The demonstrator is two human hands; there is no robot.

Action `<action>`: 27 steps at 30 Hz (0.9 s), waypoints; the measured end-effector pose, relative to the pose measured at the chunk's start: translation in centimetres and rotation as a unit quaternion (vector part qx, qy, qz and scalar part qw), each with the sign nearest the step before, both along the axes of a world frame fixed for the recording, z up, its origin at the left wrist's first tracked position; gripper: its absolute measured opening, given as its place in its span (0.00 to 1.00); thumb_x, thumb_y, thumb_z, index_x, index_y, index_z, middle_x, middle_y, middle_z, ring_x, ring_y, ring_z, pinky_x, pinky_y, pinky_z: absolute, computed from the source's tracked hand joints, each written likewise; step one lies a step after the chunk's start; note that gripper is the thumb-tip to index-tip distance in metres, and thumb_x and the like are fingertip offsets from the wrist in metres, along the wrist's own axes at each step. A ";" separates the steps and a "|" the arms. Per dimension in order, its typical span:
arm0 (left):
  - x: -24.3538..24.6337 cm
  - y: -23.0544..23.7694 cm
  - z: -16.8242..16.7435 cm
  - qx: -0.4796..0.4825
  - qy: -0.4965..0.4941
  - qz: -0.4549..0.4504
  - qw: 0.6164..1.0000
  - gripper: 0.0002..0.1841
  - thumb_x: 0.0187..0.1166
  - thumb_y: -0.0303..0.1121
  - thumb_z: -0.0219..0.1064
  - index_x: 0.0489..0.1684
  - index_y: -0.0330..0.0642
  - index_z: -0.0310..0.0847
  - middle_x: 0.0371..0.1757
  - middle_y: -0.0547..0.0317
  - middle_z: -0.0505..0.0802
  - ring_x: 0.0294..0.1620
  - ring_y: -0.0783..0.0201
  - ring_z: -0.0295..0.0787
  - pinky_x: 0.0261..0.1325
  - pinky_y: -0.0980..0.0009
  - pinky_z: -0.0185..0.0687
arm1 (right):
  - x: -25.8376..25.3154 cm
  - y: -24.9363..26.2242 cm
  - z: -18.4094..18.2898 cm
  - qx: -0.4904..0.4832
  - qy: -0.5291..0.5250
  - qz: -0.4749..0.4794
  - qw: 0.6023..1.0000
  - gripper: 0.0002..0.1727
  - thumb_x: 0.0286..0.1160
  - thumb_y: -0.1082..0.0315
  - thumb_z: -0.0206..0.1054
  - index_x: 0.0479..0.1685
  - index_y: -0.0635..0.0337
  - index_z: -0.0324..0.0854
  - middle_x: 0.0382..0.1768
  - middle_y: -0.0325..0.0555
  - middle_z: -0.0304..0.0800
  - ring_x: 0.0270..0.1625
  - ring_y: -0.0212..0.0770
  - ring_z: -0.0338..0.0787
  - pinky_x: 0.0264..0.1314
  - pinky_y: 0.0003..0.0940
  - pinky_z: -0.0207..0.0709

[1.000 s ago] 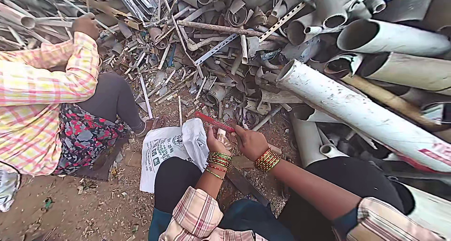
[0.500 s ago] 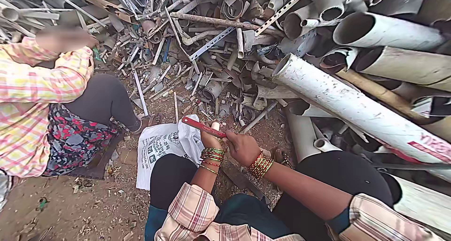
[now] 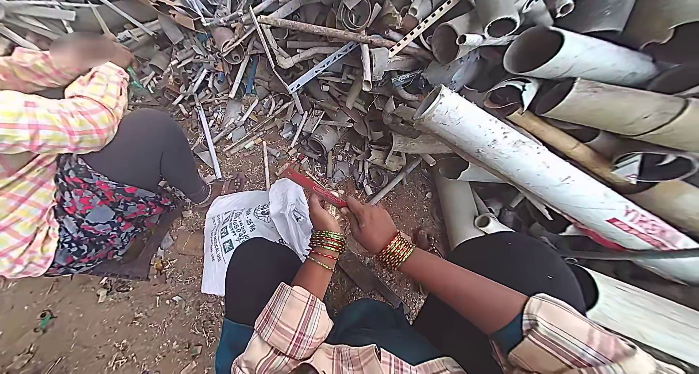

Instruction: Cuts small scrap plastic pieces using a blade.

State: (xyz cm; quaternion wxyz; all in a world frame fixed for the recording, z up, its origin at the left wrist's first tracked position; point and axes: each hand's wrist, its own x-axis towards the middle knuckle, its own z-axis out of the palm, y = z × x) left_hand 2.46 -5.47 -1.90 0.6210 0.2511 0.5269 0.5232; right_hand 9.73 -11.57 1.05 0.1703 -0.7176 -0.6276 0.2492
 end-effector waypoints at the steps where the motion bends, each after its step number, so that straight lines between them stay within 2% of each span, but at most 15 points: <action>1: -0.2 0.3 -0.4 0.017 -0.006 -0.002 1.000 0.27 0.97 0.43 0.29 0.43 0.37 0.74 0.29 0.58 0.82 0.29 0.67 0.81 0.37 0.71 0.78 | -0.5 -0.4 -0.1 0.014 0.007 0.007 1.000 0.22 0.93 0.62 0.48 0.63 0.71 0.80 0.43 0.70 0.90 0.50 0.71 0.92 0.50 0.65 0.79; 4: -0.5 0.8 -1.9 0.029 0.016 -0.019 0.999 0.29 0.97 0.43 0.31 0.48 0.32 0.77 0.35 0.54 0.82 0.35 0.65 0.80 0.44 0.68 0.77 | -0.3 0.2 -0.2 -0.009 -0.005 0.007 1.000 0.22 0.93 0.62 0.47 0.64 0.70 0.79 0.44 0.69 0.91 0.52 0.70 0.92 0.52 0.65 0.78; 6: 0.1 0.3 -0.6 -0.014 0.011 -0.014 1.000 0.28 0.97 0.46 0.33 0.48 0.34 0.77 0.34 0.56 0.82 0.32 0.68 0.80 0.41 0.70 0.77 | 0.6 1.2 -0.1 -0.037 -0.020 -0.012 0.999 0.21 0.95 0.61 0.46 0.64 0.69 0.78 0.48 0.68 0.90 0.56 0.69 0.91 0.56 0.64 0.78; 8: 0.1 0.0 -0.1 -0.022 -0.007 -0.008 1.000 0.27 0.97 0.45 0.33 0.49 0.33 0.77 0.33 0.55 0.82 0.31 0.67 0.80 0.39 0.70 0.77 | 0.4 0.6 -0.2 -0.020 -0.003 -0.018 1.000 0.22 0.95 0.61 0.46 0.65 0.69 0.79 0.48 0.68 0.90 0.56 0.69 0.91 0.56 0.64 0.78; 10: 0.0 0.1 0.3 -0.010 -0.034 0.004 0.999 0.28 0.97 0.44 0.29 0.43 0.36 0.75 0.30 0.57 0.82 0.30 0.67 0.81 0.38 0.71 0.78 | -0.5 -0.3 -0.5 0.015 0.020 -0.006 1.000 0.22 0.93 0.62 0.47 0.63 0.71 0.80 0.44 0.68 0.91 0.50 0.69 0.92 0.51 0.64 0.79; 11: 0.1 0.3 0.2 -0.006 -0.037 0.015 0.999 0.30 0.97 0.45 0.28 0.36 0.39 0.74 0.25 0.60 0.83 0.26 0.70 0.82 0.33 0.73 0.80 | -0.7 -0.4 -0.5 0.013 0.027 0.001 1.000 0.22 0.93 0.62 0.47 0.63 0.71 0.80 0.43 0.68 0.91 0.50 0.69 0.92 0.51 0.64 0.79; 14: -0.2 0.4 -0.2 -0.019 -0.012 -0.014 1.000 0.28 0.97 0.43 0.30 0.46 0.35 0.76 0.32 0.56 0.81 0.31 0.66 0.80 0.38 0.69 0.77 | 0.3 0.9 -0.3 -0.028 0.007 -0.002 1.000 0.22 0.94 0.61 0.46 0.64 0.70 0.79 0.47 0.68 0.90 0.55 0.68 0.91 0.55 0.64 0.77; 15: 0.0 0.4 -0.3 -0.027 0.004 -0.014 1.000 0.28 0.97 0.44 0.33 0.40 0.37 0.77 0.27 0.57 0.81 0.25 0.68 0.78 0.31 0.72 0.75 | 0.8 1.3 -0.4 -0.038 -0.002 -0.012 0.999 0.22 0.95 0.61 0.45 0.63 0.69 0.79 0.48 0.68 0.90 0.57 0.68 0.90 0.57 0.64 0.77; 17: 0.1 0.1 -0.2 -0.019 0.021 -0.024 0.999 0.27 0.97 0.44 0.34 0.36 0.37 0.76 0.25 0.58 0.81 0.22 0.70 0.76 0.27 0.75 0.73 | 1.0 1.1 -0.5 -0.026 -0.007 -0.021 0.999 0.22 0.95 0.61 0.45 0.62 0.70 0.79 0.47 0.68 0.90 0.55 0.68 0.91 0.56 0.64 0.78; 18: -0.1 0.0 -0.4 0.001 0.034 -0.025 0.999 0.26 0.97 0.42 0.35 0.42 0.34 0.78 0.29 0.56 0.82 0.25 0.69 0.79 0.31 0.75 0.75 | 0.7 0.6 -0.4 -0.020 0.006 -0.018 1.000 0.22 0.95 0.61 0.45 0.64 0.70 0.79 0.47 0.68 0.90 0.54 0.68 0.91 0.55 0.64 0.78; 20: -0.7 0.3 -1.3 0.055 0.044 -0.036 0.997 0.25 0.97 0.37 0.33 0.58 0.25 0.75 0.42 0.45 0.84 0.40 0.63 0.83 0.48 0.69 0.80 | -0.2 -0.4 -0.3 -0.001 0.029 -0.001 1.000 0.23 0.93 0.61 0.47 0.67 0.71 0.79 0.45 0.68 0.91 0.51 0.69 0.92 0.53 0.64 0.79; 22: -0.5 0.5 -1.1 0.036 0.035 -0.019 0.999 0.28 0.97 0.39 0.30 0.58 0.26 0.75 0.43 0.44 0.86 0.42 0.61 0.85 0.50 0.67 0.81 | -0.4 -0.4 -0.4 0.000 0.027 0.012 1.000 0.23 0.93 0.61 0.47 0.64 0.71 0.79 0.43 0.68 0.90 0.50 0.69 0.92 0.51 0.65 0.79; 24: -0.2 0.2 -0.5 0.008 0.042 -0.028 0.999 0.29 0.97 0.41 0.29 0.53 0.30 0.76 0.39 0.51 0.83 0.39 0.65 0.81 0.47 0.69 0.78 | 0.4 0.6 -0.2 -0.038 0.010 0.005 0.999 0.23 0.95 0.60 0.45 0.65 0.70 0.78 0.47 0.68 0.90 0.54 0.69 0.91 0.55 0.64 0.78; 26: 0.1 0.0 -0.3 0.002 0.047 -0.026 0.999 0.29 0.97 0.43 0.32 0.40 0.34 0.78 0.27 0.57 0.82 0.26 0.69 0.79 0.32 0.74 0.74 | 0.9 1.2 0.0 -0.069 0.003 -0.013 0.997 0.23 0.96 0.60 0.43 0.67 0.69 0.77 0.51 0.69 0.89 0.59 0.68 0.90 0.59 0.63 0.77; 27: 0.1 -0.1 -0.3 0.009 0.039 -0.026 0.999 0.29 0.97 0.42 0.31 0.37 0.35 0.78 0.25 0.59 0.81 0.24 0.70 0.78 0.30 0.75 0.74 | 0.7 1.0 -0.1 -0.067 0.008 -0.018 0.998 0.23 0.96 0.60 0.43 0.68 0.69 0.76 0.51 0.69 0.89 0.59 0.68 0.90 0.60 0.63 0.77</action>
